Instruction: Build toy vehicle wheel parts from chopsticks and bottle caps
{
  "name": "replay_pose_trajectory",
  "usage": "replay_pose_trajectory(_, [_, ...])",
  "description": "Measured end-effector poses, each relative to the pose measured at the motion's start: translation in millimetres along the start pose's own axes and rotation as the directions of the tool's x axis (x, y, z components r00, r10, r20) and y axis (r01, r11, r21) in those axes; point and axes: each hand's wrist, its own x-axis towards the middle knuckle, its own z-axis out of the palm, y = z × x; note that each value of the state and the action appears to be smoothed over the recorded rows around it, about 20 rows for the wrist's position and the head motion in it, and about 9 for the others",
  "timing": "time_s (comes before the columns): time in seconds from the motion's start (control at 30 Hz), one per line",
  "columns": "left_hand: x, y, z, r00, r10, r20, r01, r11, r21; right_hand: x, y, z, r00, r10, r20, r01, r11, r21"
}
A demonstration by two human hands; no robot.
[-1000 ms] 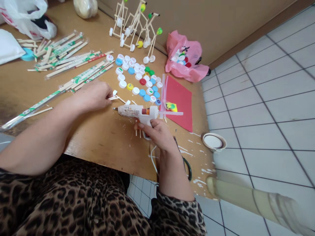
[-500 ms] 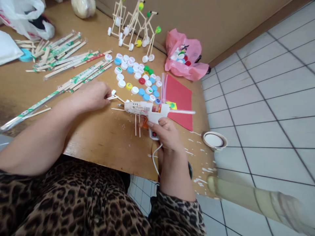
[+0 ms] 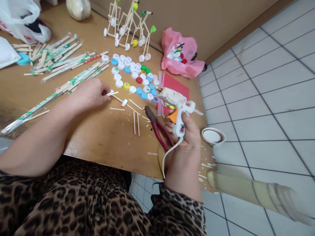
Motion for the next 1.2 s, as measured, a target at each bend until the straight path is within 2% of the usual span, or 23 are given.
replay_pose_trajectory(0.1, [-0.7,1.2,-2.1,0.999,-0.004,-0.042,0.001,0.998,-0.061,-5.1,-2.4,-24.3,0.994,0.018,-0.11,-0.024,0.998,-0.057])
replay_pose_trajectory(0.2, [-2.8,4.0,-4.6,0.992,-0.046,-0.115,0.029,0.989,-0.144,-18.4,-1.7,-48.2,0.965,0.028,-0.261,-0.052,0.995,-0.085])
replay_pose_trajectory(0.3, [-3.4,4.0,-4.5,0.981,-0.066,-0.183,0.016,0.964,-0.265,-32.4,2.0,-65.6,0.908,0.057,-0.414,-0.091,0.994,-0.063])
replay_pose_trajectory(0.4, [-1.9,0.9,0.2,0.973,-0.043,-0.227,-0.059,0.904,-0.424,-40.0,7.2,-74.2,0.826,0.091,-0.556,-0.132,0.991,-0.033])
replay_pose_trajectory(0.47, [-0.4,-0.9,4.4,0.97,-0.05,-0.237,-0.086,0.843,-0.531,-41.4,11.0,-76.6,0.79,0.105,-0.605,-0.193,0.978,-0.082])
replay_pose_trajectory(0.53, [0.6,-1.3,7.3,0.974,-0.069,-0.218,-0.086,0.773,-0.629,-41.3,13.7,-78.1,0.772,0.119,-0.625,-0.286,0.942,-0.175])
replay_pose_trajectory(0.63, [-0.1,0.8,6.7,0.987,-0.078,-0.139,-0.048,0.687,-0.726,-41.7,12.4,-79.9,0.742,0.082,-0.665,-0.433,0.816,-0.383])
replay_pose_trajectory(0.67, [-0.9,2.2,5.3,0.991,-0.077,-0.111,-0.032,0.669,-0.743,-42.2,9.8,-79.9,0.728,0.046,-0.684,-0.491,0.732,-0.473])
replay_pose_trajectory(0.73, [-3.1,5.7,2.3,0.995,-0.071,-0.07,-0.006,0.65,-0.76,-43.8,1.8,-76.6,0.705,-0.063,-0.707,-0.591,0.499,-0.633])
replay_pose_trajectory(0.77, [-4.3,7.8,1.3,0.996,-0.065,-0.056,0.0,0.646,-0.764,-44.6,-3.1,-72.1,0.7,-0.121,-0.704,-0.62,0.388,-0.683])
replay_pose_trajectory(0.8, [-5.4,10.1,0.9,0.998,-0.055,-0.042,0.003,0.641,-0.768,-45.2,-7.9,-65.1,0.704,-0.184,-0.686,-0.617,0.32,-0.719])
replay_pose_trajectory(0.83, [-6.5,12.6,1.2,0.999,-0.038,-0.024,0.006,0.635,-0.773,-45.2,-12.3,-55.3,0.707,-0.253,-0.661,-0.579,0.329,-0.746])
replay_pose_trajectory(0.87, [-7.6,15.2,2.4,1.0,-0.016,-0.003,0.008,0.629,-0.777,-44.6,-15.8,-42.7,0.735,-0.292,-0.612,-0.49,0.396,-0.777])
replay_pose_trajectory(0.9, [-8.5,17.8,4.3,1.0,0.009,0.02,0.01,0.626,-0.78,-43.0,-18.1,-27.4,0.791,-0.308,-0.529,-0.341,0.496,-0.799])
replay_pose_trajectory(0.97, [-10.1,22.5,9.3,0.997,0.054,0.055,0.009,0.628,-0.778,-36.7,-19.1,8.3,0.899,-0.295,-0.322,-0.033,0.689,-0.724])
replay_pose_trajectory(1.0, [-10.8,24.3,12.1,0.995,0.074,0.063,0.001,0.636,-0.772,-31.9,-18.0,27.1,0.942,-0.262,-0.208,0.069,0.759,-0.648])
replay_pose_trajectory(1.03, [-11.3,25.6,14.6,0.994,0.094,0.064,-0.012,0.646,-0.763,-26.2,-16.0,45.1,0.965,-0.239,-0.108,0.138,0.814,-0.565])
replay_pose_trajectory(1.13, [-11.5,25.7,20.1,0.987,0.151,0.046,-0.07,0.678,-0.731,-5.7,-7.8,87.4,0.977,-0.19,0.099,0.212,0.917,-0.338])
replay_pose_trajectory(1.2, [-10.5,23.4,22.0,0.983,0.179,0.03,-0.105,0.694,-0.712,7.5,-2.3,102.3,0.972,-0.179,0.153,0.211,0.949,-0.233])
